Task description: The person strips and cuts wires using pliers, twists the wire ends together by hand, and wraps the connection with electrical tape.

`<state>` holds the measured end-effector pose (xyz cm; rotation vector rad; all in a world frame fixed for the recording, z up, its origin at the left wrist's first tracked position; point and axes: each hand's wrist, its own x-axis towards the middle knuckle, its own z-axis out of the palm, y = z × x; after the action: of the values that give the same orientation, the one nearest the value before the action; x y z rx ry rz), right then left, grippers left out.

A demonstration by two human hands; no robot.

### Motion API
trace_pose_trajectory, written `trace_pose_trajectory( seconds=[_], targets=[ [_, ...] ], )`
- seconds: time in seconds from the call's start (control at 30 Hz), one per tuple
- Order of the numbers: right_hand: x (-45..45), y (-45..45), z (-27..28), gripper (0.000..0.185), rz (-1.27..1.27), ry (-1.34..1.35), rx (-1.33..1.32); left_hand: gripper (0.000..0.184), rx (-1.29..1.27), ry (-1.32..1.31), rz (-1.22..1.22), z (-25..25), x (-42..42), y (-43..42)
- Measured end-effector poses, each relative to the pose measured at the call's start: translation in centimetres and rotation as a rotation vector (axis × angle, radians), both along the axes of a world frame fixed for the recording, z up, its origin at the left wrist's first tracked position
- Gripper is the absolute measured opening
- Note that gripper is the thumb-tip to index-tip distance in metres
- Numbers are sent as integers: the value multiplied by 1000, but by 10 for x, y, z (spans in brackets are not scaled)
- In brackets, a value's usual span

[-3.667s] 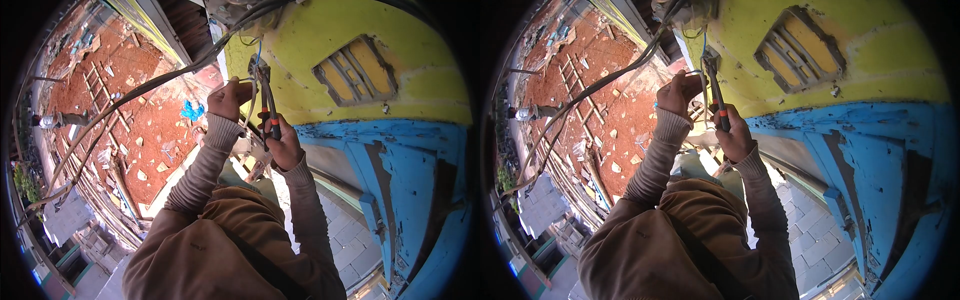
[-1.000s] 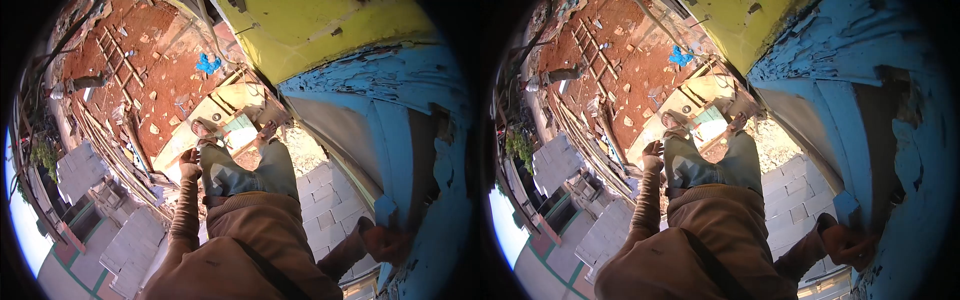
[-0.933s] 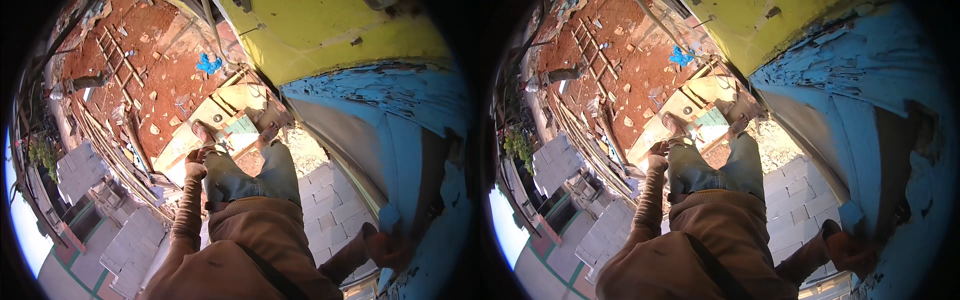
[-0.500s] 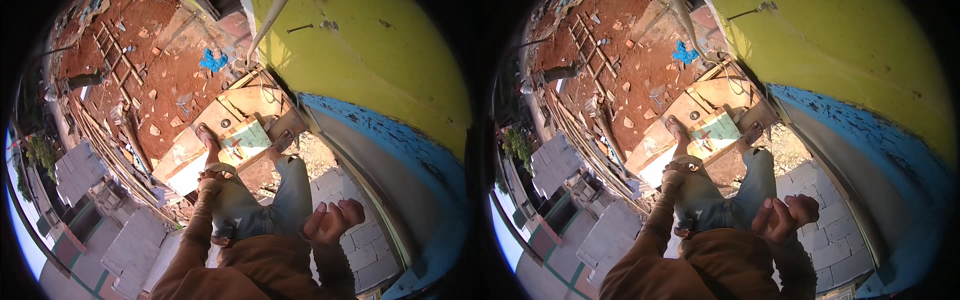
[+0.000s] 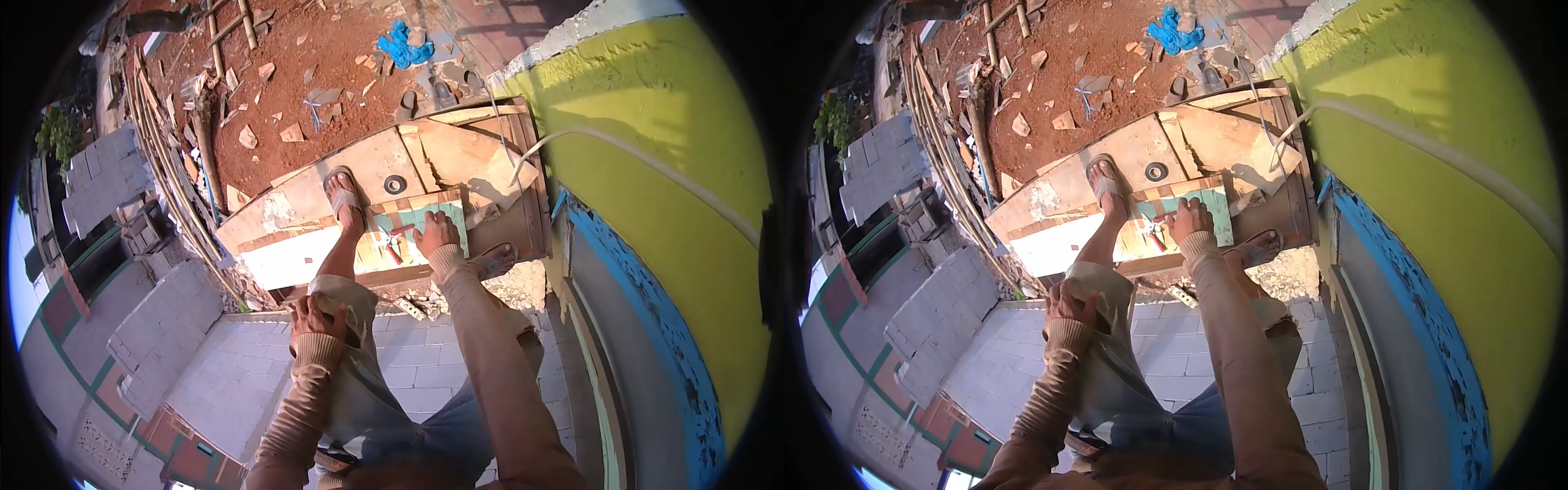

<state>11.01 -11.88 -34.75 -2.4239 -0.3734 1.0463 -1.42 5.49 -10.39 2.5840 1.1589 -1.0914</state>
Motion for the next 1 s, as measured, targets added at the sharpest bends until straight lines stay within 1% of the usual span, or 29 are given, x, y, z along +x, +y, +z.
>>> trace_pose_trajectory(
  seconds=[0.03, 0.07, 0.13, 0.23, 0.3, 0.33, 0.4, 0.43, 0.47, 0.53, 0.57, 0.63, 0.67, 0.73, 0.77, 0.8, 0.87, 0.9, 0.93, 1.0],
  targets=[
    [-2, 14, -17, 42, -34, 23, -56, 63, 6, -44, -7, 0, -3, 2],
    [-3, 30, -35, 44, -71, 48, -113, 63, 12, -21, -4, 0, -2, 5],
    [-3, 59, -65, 58, -87, 144, -144, 61, -3, -32, 17, 2, 1, 9],
    [1, 98, -101, 63, -121, 156, -170, 58, -24, -69, 23, -4, -2, 17],
    [3, 119, -121, 66, -153, 64, -195, 57, -29, -108, 13, -5, -1, 23],
    [5, 126, -130, 66, -150, 67, -197, 57, -30, -105, 15, -5, 1, 25],
    [5, 136, -145, 68, -49, -52, -209, 57, -52, -91, 24, -6, 5, 29],
    [-2, 138, -160, 75, 22, -98, -240, 57, -57, -95, 26, -6, 6, 30],
    [-8, 140, -175, 75, 26, -95, -242, 57, -59, -92, 29, -6, 9, 31],
    [-25, 142, -218, 74, 111, -258, -320, 53, -57, -71, 23, -5, 17, 33],
    [-28, 143, -226, 74, 114, -260, -321, 53, -58, -71, 25, -6, 17, 36],
    [-22, 140, -227, 63, 111, -278, -263, 54, -75, -89, 3, -7, 16, 40],
    [-21, 134, -225, 63, 121, -276, -270, 54, -83, -86, 13, -7, 16, 40],
    [-11, 127, -201, 63, -195, -130, -27, 60, -104, -15, 48, -4, 19, 44],
    [-9, 130, -193, 67, -282, -110, 13, 60, -108, -16, 52, -2, 18, 46],
    [-6, 127, -183, 67, -275, -114, 11, 59, -117, -25, 53, -3, 16, 46],
    [5, 120, -145, 68, -618, 208, 360, 59, -129, -37, 61, -3, 11, 46],
    [8, 114, -125, 65, -609, 155, 436, 59, -128, -27, 70, -2, 8, 46],
    [11, 108, -106, 65, -606, 149, 429, 59, -131, -20, 77, -3, 6, 46],
    [13, 98, -62, 60, -966, 563, 777, 58, -139, -8, 80, -5, -1, 44]
  ],
)
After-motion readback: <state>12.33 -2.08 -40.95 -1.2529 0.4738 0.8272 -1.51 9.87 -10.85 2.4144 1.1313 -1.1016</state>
